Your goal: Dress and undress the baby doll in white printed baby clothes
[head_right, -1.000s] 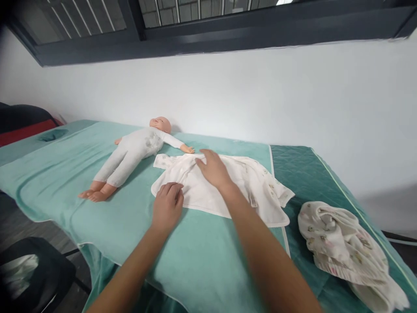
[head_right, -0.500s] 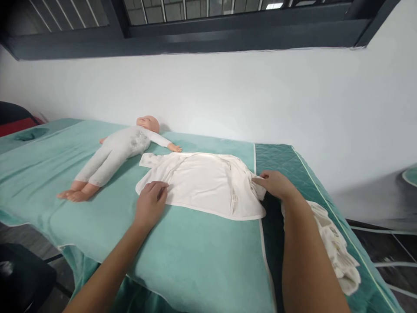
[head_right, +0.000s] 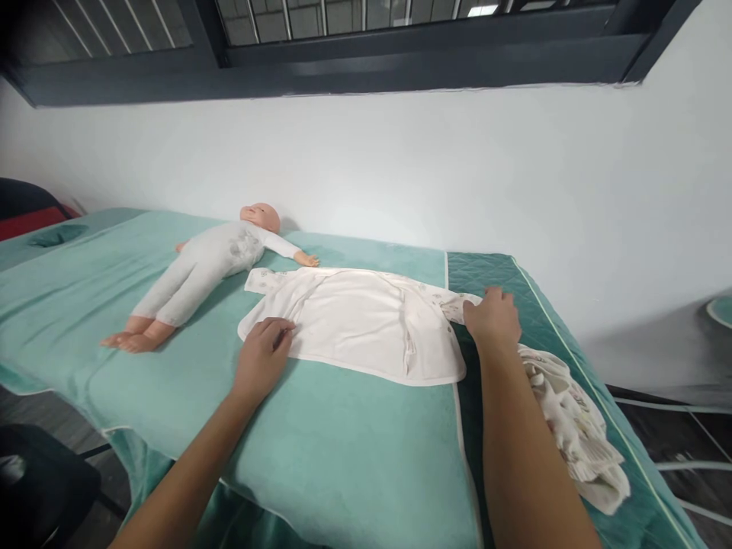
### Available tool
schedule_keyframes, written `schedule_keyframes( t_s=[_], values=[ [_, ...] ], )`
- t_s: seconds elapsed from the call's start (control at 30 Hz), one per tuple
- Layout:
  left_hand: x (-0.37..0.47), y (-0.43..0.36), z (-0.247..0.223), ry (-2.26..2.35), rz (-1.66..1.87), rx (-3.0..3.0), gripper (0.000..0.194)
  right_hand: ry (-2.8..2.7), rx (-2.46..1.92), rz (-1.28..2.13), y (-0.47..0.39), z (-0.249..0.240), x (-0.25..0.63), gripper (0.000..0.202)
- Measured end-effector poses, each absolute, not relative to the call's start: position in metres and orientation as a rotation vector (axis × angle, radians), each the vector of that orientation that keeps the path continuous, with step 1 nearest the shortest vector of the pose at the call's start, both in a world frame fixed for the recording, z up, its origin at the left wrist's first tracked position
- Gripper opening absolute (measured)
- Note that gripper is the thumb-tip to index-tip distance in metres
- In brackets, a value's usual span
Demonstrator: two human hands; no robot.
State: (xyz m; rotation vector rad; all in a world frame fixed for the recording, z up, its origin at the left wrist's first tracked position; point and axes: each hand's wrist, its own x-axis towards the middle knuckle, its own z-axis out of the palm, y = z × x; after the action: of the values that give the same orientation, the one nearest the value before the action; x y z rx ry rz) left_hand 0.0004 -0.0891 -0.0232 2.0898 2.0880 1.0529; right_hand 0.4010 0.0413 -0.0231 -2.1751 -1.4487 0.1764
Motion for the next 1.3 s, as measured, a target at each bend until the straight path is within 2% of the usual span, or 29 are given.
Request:
schedule_keyframes(
  t_s=[0.3,0.6,0.77,0.87,0.93,1.0,1.1,1.2,1.3],
  values=[
    [0.000,-0.091,-0.022,2.071,1.054,2.047,0.019,-1.343,-1.924,0.247,0.046,-0.022,0.413,0.054],
    [0.000,-0.091,-0.022,2.045,1.087,2.029,0.019,-1.165,-1.884,0.269,0.045,-0.023,0.411,0.064],
    [0.000,-0.092,-0.021,2.051,1.078,2.019,0.019,-1.278,-2.011,0.126,0.034,-0.019,0.404,0.048],
    [0.000,-0.092,-0.020,2.051,1.083,2.015,0.020,-1.469,-1.772,-0.080,0.035,-0.017,0.389,0.040],
    [0.000,-0.091,-0.021,2.047,1.083,2.019,0.020,-1.651,-1.514,-0.061,0.039,-0.018,0.374,0.037],
    [0.000,-0.091,-0.022,2.050,1.083,2.021,0.020,-1.836,-1.354,0.080,0.041,-0.023,0.357,0.040],
    [-0.001,-0.091,-0.022,2.064,1.080,2.018,0.020,-2.114,-1.344,0.219,0.042,-0.035,0.335,0.054],
    [-0.001,-0.091,-0.022,2.058,1.083,2.020,0.019,-2.300,-1.449,0.220,0.043,-0.047,0.326,0.064],
    [-0.001,-0.091,-0.022,2.058,1.075,2.017,0.019,-2.334,-1.464,0.182,0.045,-0.054,0.327,0.065]
  ],
)
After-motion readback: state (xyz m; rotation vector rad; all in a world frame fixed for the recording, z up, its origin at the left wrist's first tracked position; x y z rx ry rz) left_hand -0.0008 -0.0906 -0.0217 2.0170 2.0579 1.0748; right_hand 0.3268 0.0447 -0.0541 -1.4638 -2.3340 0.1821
